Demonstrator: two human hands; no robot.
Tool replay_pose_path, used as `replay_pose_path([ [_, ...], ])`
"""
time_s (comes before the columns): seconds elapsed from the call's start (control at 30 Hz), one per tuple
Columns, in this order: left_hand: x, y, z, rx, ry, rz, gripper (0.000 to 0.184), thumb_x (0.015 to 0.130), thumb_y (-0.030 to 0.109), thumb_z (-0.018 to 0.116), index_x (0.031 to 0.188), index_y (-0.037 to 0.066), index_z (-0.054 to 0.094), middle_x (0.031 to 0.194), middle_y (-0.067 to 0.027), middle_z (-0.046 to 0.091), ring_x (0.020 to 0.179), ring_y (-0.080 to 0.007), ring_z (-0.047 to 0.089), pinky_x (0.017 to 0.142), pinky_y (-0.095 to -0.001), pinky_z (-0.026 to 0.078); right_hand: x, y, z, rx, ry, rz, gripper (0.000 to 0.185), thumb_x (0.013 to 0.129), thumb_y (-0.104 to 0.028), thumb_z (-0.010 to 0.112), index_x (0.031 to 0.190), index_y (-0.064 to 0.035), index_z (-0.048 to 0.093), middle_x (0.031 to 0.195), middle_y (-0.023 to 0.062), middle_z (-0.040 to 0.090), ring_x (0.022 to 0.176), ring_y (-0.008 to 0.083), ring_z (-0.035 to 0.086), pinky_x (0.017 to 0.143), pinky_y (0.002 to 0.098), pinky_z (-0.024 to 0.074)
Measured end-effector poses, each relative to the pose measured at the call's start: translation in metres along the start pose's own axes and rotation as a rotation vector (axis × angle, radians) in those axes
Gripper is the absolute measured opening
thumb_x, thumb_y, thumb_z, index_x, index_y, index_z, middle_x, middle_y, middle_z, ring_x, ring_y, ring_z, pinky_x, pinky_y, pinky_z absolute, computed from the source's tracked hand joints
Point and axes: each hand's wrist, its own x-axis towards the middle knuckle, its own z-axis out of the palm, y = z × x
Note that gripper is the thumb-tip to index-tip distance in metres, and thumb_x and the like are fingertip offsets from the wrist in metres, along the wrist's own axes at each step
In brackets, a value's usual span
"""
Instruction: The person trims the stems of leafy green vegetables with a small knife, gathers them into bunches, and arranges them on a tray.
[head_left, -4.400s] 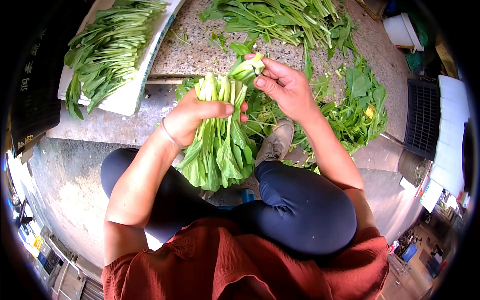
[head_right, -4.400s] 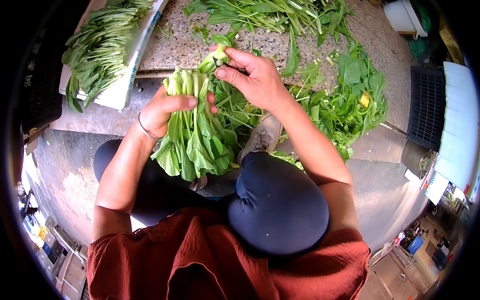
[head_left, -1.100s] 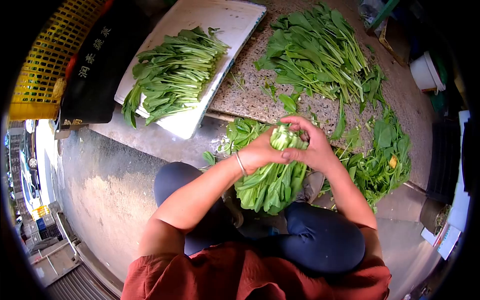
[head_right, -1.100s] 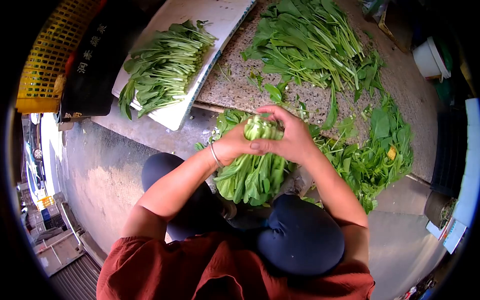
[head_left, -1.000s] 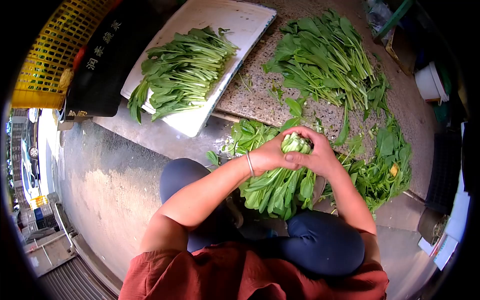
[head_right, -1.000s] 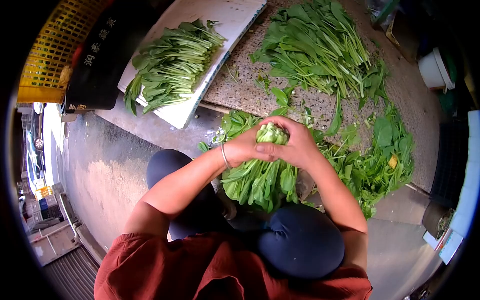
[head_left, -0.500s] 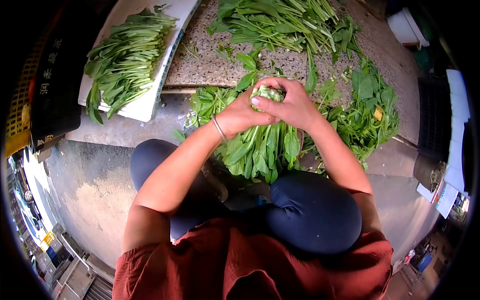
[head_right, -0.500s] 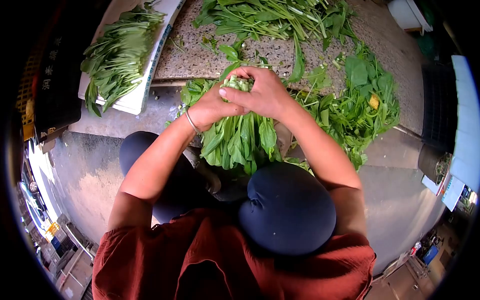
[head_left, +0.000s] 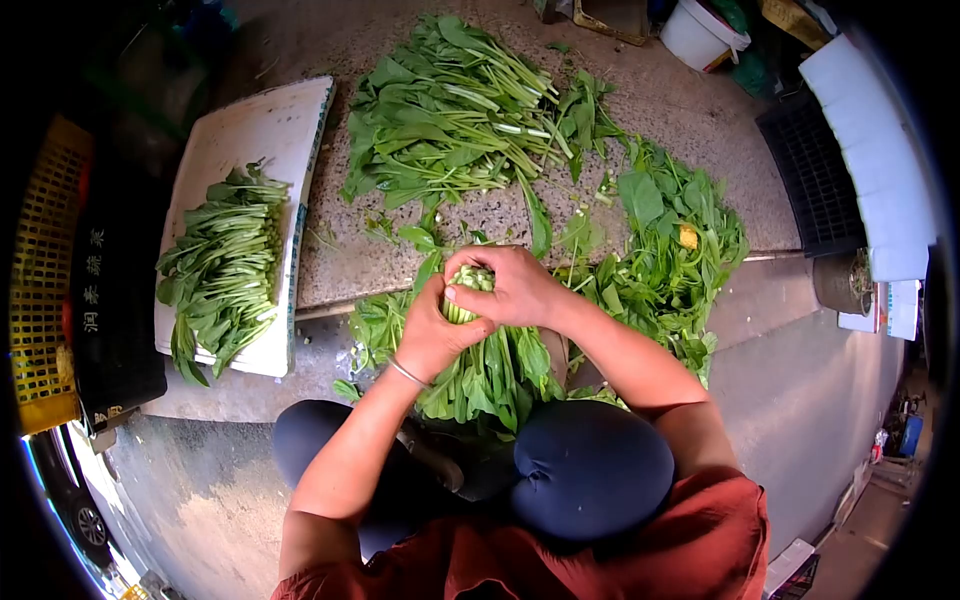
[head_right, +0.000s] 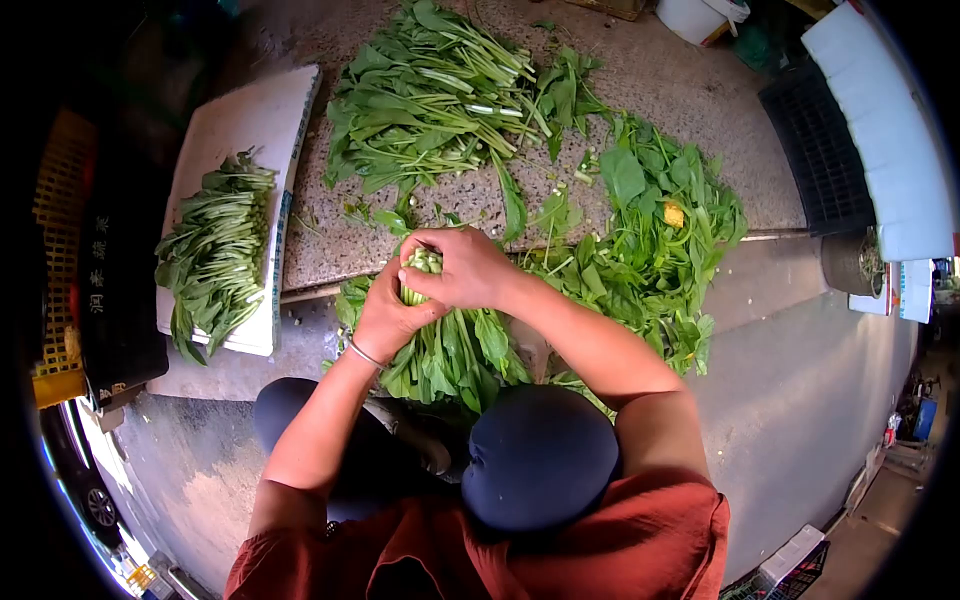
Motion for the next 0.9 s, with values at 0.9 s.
replay_pose_path([
  [0.9,0.083,0.069,0.005,0.005,0.21,0.51,0.078,0.056,0.018,0.078,0.12,0.0,0.037,0.107,-0.0095,0.056,0.096,-0.0184,0.057,0.086,-0.03,0.044,0.032,-0.067,-0.068,0.312,0.468,-0.001,0.046,0.084,-0.028,0.06,0.118,0.0015,0.05,0.089,0.0016,0.054,0.068,0.0032,0.046,0.057,0.017,0.0365],
])
